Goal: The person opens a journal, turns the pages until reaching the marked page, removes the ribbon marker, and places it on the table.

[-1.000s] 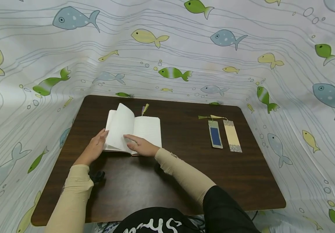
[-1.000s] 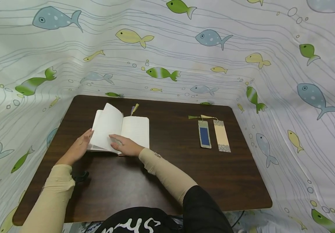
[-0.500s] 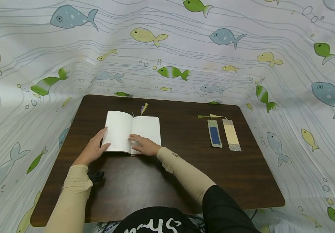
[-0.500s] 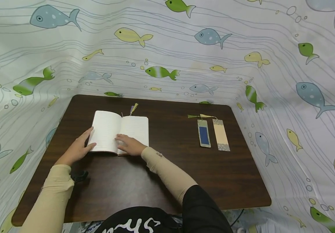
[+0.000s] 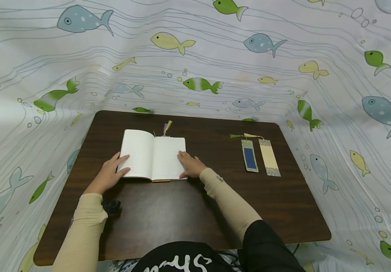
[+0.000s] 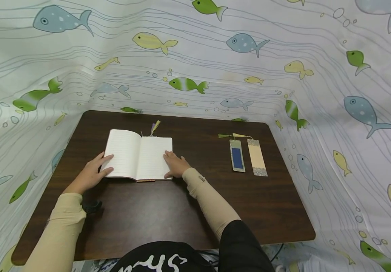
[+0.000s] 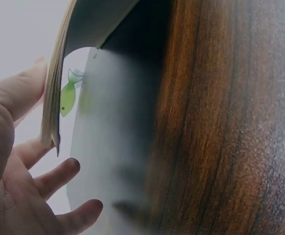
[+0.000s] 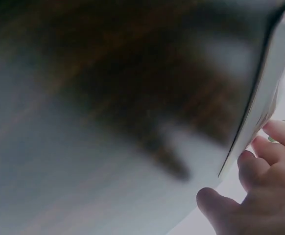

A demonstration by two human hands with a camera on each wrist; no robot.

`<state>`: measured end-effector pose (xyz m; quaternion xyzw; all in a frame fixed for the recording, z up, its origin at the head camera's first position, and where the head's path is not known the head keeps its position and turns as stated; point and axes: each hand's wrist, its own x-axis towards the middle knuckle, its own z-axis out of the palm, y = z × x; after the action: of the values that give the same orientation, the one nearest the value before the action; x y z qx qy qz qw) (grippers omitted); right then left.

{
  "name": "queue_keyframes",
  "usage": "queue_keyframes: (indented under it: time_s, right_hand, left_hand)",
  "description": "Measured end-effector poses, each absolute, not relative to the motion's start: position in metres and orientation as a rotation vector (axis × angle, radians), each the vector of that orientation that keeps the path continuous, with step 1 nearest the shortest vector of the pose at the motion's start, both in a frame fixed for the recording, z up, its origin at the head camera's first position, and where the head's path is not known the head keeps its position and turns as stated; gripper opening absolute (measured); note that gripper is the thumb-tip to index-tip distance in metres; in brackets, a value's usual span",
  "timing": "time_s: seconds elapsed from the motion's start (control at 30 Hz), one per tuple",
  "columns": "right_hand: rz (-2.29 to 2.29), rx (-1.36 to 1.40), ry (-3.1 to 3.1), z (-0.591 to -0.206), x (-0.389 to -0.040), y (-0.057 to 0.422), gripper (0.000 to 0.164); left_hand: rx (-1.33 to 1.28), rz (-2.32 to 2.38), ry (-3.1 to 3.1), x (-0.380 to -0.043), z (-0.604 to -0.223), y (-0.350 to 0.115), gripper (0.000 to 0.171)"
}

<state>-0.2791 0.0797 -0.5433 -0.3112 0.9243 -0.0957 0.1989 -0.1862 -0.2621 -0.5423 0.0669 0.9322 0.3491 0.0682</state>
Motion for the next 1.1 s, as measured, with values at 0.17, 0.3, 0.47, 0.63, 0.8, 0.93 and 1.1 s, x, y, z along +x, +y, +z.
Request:
queue_keyframes:
  time_s: [0.17, 0.3, 0.47, 0.63, 0.8, 0.93, 1.1]
  right_hand:
    - [-0.081, -0.945, 2.709, -0.547, -0.279, 0.078, 0.089]
    - [0.046, -1.004, 2.811, -0.551, -0.279, 0.074, 0.079]
    - [0.079, -1.073, 2.903, -0.555, -0.279, 0.073, 0.075]
    - [-0.062, -0.965, 2.990, -0.557, -0.279, 0.073, 0.098]
    - [-0.114, -0.816, 2.978, -0.555, -0.277, 0.070, 0.110]
    - [-0.260, -0.823, 2.941, -0.552, -0.278, 0.065, 0.099]
    - [-0.781, -0.895, 2.733, -0.538, -0.276, 0.051, 0.085]
  left_hand:
    - [0.205, 1.037, 2.818, -0.187, -0.544, -0.261, 0.066]
    - [0.206, 1.033, 2.817, -0.187, -0.543, -0.261, 0.066]
    - [0.216, 1.019, 2.821, -0.187, -0.541, -0.261, 0.066]
    - [0.208, 1.002, 2.828, -0.186, -0.540, -0.261, 0.066]
    - [0.204, 0.989, 2.838, -0.185, -0.538, -0.260, 0.064]
    - [0.205, 0.998, 2.836, -0.185, -0.537, -0.259, 0.063]
    - [0.173, 1.079, 2.794, -0.185, -0.536, -0.258, 0.059]
